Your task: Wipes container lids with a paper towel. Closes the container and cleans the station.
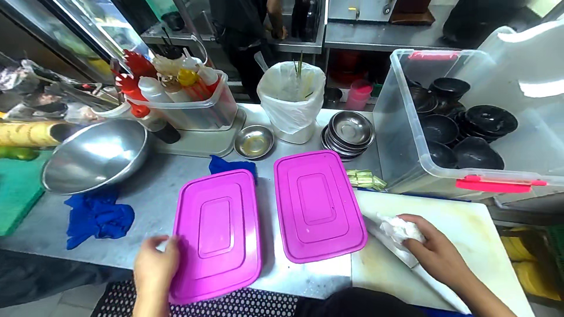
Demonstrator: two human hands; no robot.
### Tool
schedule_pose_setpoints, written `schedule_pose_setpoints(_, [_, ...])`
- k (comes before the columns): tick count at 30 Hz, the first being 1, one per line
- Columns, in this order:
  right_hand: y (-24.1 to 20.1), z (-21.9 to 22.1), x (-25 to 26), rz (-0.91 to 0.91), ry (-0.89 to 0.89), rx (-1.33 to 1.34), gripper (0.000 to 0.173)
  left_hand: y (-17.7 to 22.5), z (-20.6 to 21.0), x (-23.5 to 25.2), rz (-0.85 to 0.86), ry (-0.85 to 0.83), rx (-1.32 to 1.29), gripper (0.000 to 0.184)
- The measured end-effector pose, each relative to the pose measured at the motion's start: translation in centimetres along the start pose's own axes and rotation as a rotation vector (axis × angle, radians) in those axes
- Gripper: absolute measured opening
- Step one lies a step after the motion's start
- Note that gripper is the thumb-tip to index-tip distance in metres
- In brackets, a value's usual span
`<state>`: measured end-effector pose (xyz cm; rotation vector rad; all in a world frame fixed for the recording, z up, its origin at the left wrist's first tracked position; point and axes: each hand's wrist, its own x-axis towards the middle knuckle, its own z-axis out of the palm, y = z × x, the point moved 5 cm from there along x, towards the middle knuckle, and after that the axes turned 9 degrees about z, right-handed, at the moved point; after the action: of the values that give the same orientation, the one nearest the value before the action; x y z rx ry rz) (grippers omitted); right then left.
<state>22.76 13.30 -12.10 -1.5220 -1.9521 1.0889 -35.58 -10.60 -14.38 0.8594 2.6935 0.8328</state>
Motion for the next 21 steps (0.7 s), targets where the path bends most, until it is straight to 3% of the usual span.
schedule_pose_setpoints(3, [0.0, 0.6, -0.4, 0.069, 0.015, 0.075, 0.042, 8.4, -1.7, -3.0, 0.260, 0.145, 0.021, 0.040])
schedule_pose_setpoints(6, [0.2, 2.0, -0.9, 0.099, -0.017, 0.122, 0.044, 14.4, 3.0, -8.0, 0.376, -0.008, -0.256, 0.035])
schedule_pose_setpoints(8, [0.1, 2.7, -1.4, 0.116, -0.043, 0.141, 0.044, 15.9, 7.7, -11.2, 0.348, -0.132, -0.330, 0.042])
schedule_pose_setpoints(10, [0.0, 3.0, -1.9, 0.125, -0.064, 0.143, 0.045, 15.9, 11.2, -13.5, 0.296, -0.149, -0.283, 0.052])
schedule_pose_setpoints(14, [0.5, 2.4, -2.1, 0.109, -0.078, 0.148, 0.047, 17.8, 11.5, -17.3, 0.341, -0.071, -0.251, 0.053])
schedule_pose_setpoints(16, [1.4, 1.5, -2.4, 0.099, -0.108, 0.146, 0.046, 21.0, 8.7, -21.3, 0.460, -0.321, -0.527, 0.047])
schedule_pose_setpoints(19, [3.0, -0.2, -2.9, 0.093, -0.154, 0.151, 0.046, 27.4, 4.3, -29.1, 0.793, -1.098, -1.107, 0.053])
schedule_pose_setpoints(21, [4.1, -1.3, -2.8, 0.106, -0.183, 0.177, 0.046, 27.9, 5.2, -33.1, 0.876, -1.385, -1.062, 0.068])
